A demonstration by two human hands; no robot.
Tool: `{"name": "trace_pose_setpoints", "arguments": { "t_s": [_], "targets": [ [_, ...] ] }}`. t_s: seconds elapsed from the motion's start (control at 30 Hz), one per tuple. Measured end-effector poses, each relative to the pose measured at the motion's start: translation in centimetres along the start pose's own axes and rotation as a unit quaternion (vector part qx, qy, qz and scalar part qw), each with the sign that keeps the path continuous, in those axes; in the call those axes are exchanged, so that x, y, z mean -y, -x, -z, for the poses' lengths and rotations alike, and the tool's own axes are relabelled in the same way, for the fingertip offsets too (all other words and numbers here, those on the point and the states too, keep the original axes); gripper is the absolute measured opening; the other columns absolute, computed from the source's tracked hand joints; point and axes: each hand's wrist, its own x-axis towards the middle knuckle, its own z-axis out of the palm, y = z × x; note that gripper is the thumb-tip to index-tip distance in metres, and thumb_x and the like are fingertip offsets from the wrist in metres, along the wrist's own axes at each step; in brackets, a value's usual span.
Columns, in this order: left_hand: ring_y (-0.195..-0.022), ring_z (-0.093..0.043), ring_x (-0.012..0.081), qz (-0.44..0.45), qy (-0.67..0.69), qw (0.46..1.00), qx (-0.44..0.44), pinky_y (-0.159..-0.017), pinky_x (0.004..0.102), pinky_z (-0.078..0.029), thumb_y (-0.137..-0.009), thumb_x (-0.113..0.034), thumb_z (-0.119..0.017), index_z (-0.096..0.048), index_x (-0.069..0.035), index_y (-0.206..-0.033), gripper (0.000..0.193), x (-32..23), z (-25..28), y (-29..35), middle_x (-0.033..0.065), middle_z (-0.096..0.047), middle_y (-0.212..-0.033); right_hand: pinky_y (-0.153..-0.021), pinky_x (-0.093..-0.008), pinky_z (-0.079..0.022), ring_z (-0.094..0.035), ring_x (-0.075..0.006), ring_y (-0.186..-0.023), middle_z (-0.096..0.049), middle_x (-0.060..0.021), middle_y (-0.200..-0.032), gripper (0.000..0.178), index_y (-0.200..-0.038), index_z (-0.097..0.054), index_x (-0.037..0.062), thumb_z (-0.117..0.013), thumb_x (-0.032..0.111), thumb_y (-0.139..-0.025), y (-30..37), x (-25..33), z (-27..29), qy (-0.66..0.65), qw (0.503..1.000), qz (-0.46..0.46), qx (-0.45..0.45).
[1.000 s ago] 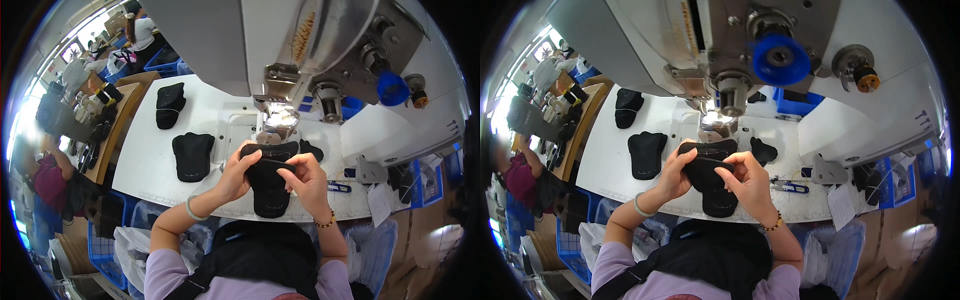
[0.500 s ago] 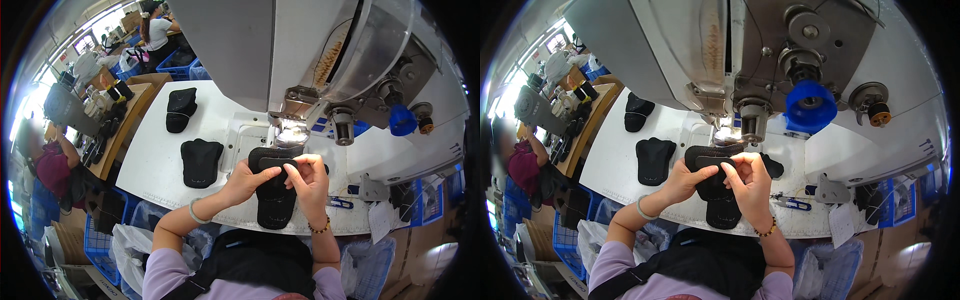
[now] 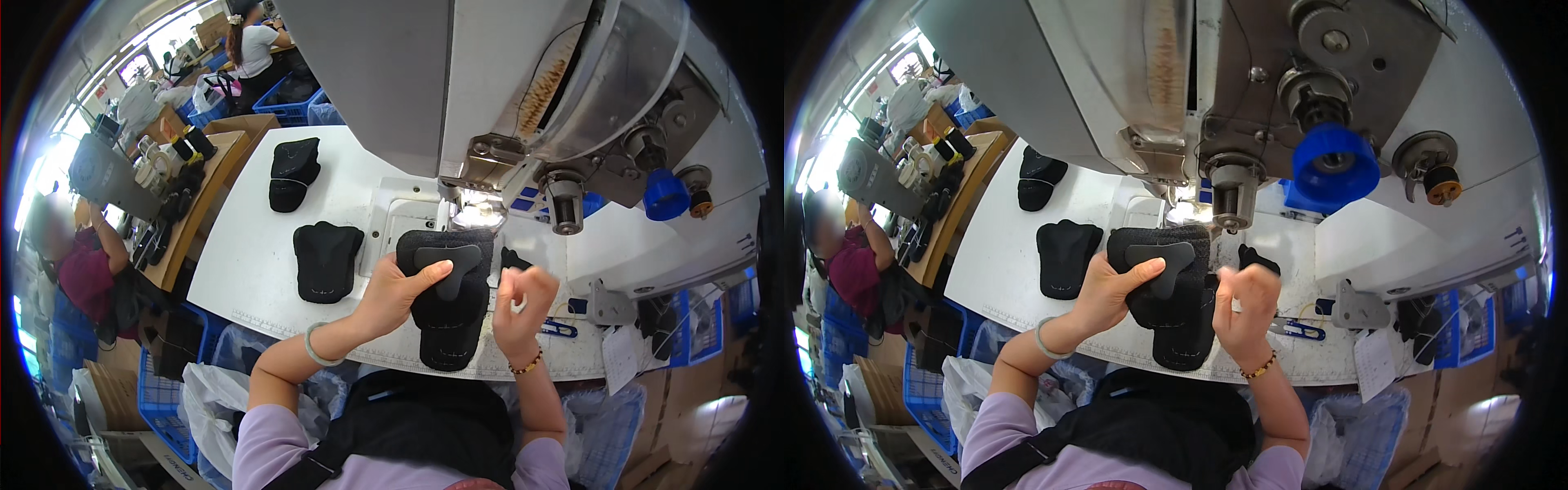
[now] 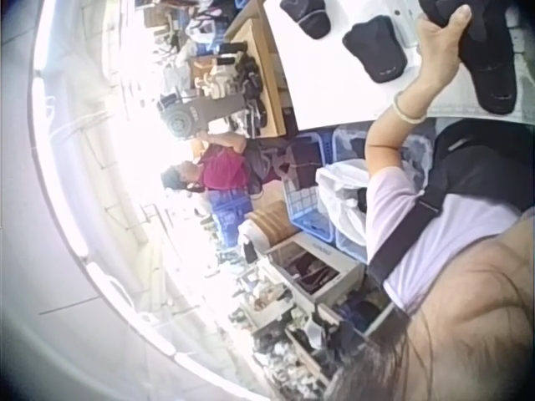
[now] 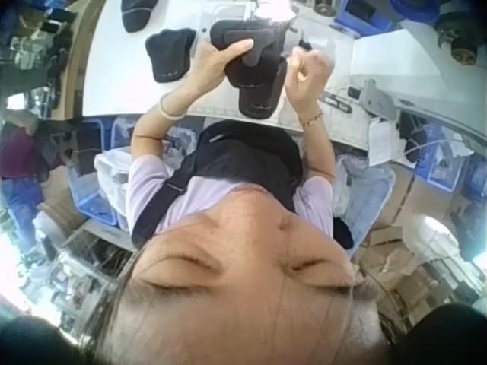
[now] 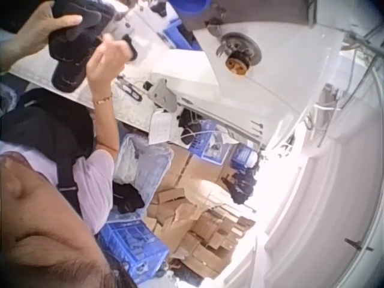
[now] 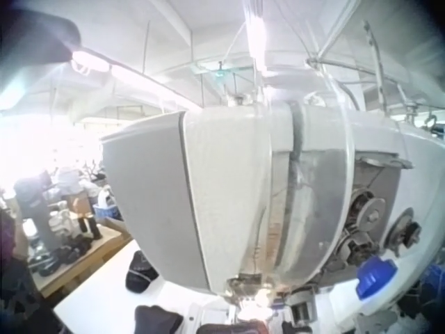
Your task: Use an industrial sewing machine to stitch components of a shoe upper together.
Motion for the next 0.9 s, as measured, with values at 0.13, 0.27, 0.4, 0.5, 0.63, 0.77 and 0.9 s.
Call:
{"name": "trace_pose_setpoints", "arguments": {
  "t_s": [0.13,0.27,0.4,0.5,0.63,0.77,0.9],
  "targets": [
    [-0.08,-0.061,0.0099,0.023,0.039,0.999,-0.007,-0.07,0.0237,-0.051,-0.086,-0.013,-0.064,-0.061,0.003,-0.097,0.02,-0.6,-0.8,0.3,0.0061,-0.065,-0.09,-0.054,-0.0255,-0.032,-0.043,-0.0144,-0.065,-0.043,0.0004,-0.085,0.031,-0.09,-0.071,0.0203,-0.078,0.008,-0.063,-0.1,-0.4,0.5,0.146,0.953,0.255,0.079],
    [-0.082,-0.062,0.0118,0.004,0.075,0.995,-0.059,-0.072,0.0248,-0.052,-0.086,-0.011,-0.062,-0.06,0.004,-0.1,0.02,-1.8,-1.6,0.6,0.0073,-0.064,-0.093,-0.055,-0.0266,-0.033,-0.043,-0.0134,-0.065,-0.042,0.0011,-0.081,0.038,-0.098,-0.071,0.0217,-0.069,0.014,-0.06,-2.8,1.2,0.4,0.12,0.945,0.295,0.068],
    [-0.082,-0.062,0.013,0.024,0.026,0.997,-0.072,-0.072,0.0263,-0.052,-0.086,-0.015,-0.06,-0.058,0.004,-0.103,0.025,-3.2,0.1,-0.3,0.0077,-0.064,-0.093,-0.057,-0.0285,-0.035,-0.043,-0.0144,-0.066,-0.042,0.0012,-0.078,0.045,-0.103,-0.069,0.0212,-0.068,0.017,-0.058,-5.4,1.9,-0.7,0.063,0.961,0.237,0.124],
    [-0.081,-0.062,0.0128,0.022,0.028,0.996,-0.08,-0.072,0.0257,-0.051,-0.086,-0.017,-0.06,-0.058,0.003,-0.103,0.026,-4.0,0.3,-1.5,0.0072,-0.063,-0.092,-0.061,-0.0298,-0.04,-0.048,-0.0152,-0.072,-0.044,0.0011,-0.085,0.046,-0.106,-0.066,0.0225,-0.066,0.013,-0.061,-6.4,2.0,-1.5,0.011,0.976,0.17,0.136],
    [-0.081,-0.06,0.0103,-0.028,-0.009,0.999,-0.024,-0.072,0.024,-0.049,-0.089,-0.016,-0.057,-0.06,0.003,-0.1,0.022,-3.9,0.2,-4.4,0.0053,-0.063,-0.092,-0.063,-0.0316,-0.042,-0.051,-0.0184,-0.08,-0.045,-0.0003,-0.085,0.051,-0.107,-0.066,0.0231,-0.071,0.014,-0.057,-6.5,1.0,-1.4,0.059,0.985,0.118,0.107],
    [-0.083,-0.058,0.0089,-0.049,-0.027,0.998,-0.011,-0.073,0.0234,-0.047,-0.09,-0.014,-0.055,-0.06,0.003,-0.101,0.021,-2.9,0.7,-6.0,0.005,-0.063,-0.095,-0.054,-0.0226,-0.039,-0.043,-0.0098,-0.061,-0.041,-0.0007,-0.09,0.051,-0.108,-0.068,0.0167,-0.077,0.009,-0.059,-6.7,0.1,-1.5,0.018,0.985,0.108,0.136],
    [-0.087,-0.057,0.0084,-0.058,-0.039,0.998,-0.002,-0.077,0.0245,-0.046,-0.092,-0.014,-0.053,-0.059,0.005,-0.103,0.023,-2.6,0.9,-6.1,0.0044,-0.062,-0.097,-0.078,-0.0371,-0.045,-0.054,-0.0255,-0.091,-0.057,-0.0032,-0.102,0.057,-0.116,-0.063,0.0276,-0.072,0.017,-0.061,-6.3,-0.4,-1.3,0.011,0.985,0.061,0.158]
  ]
}}
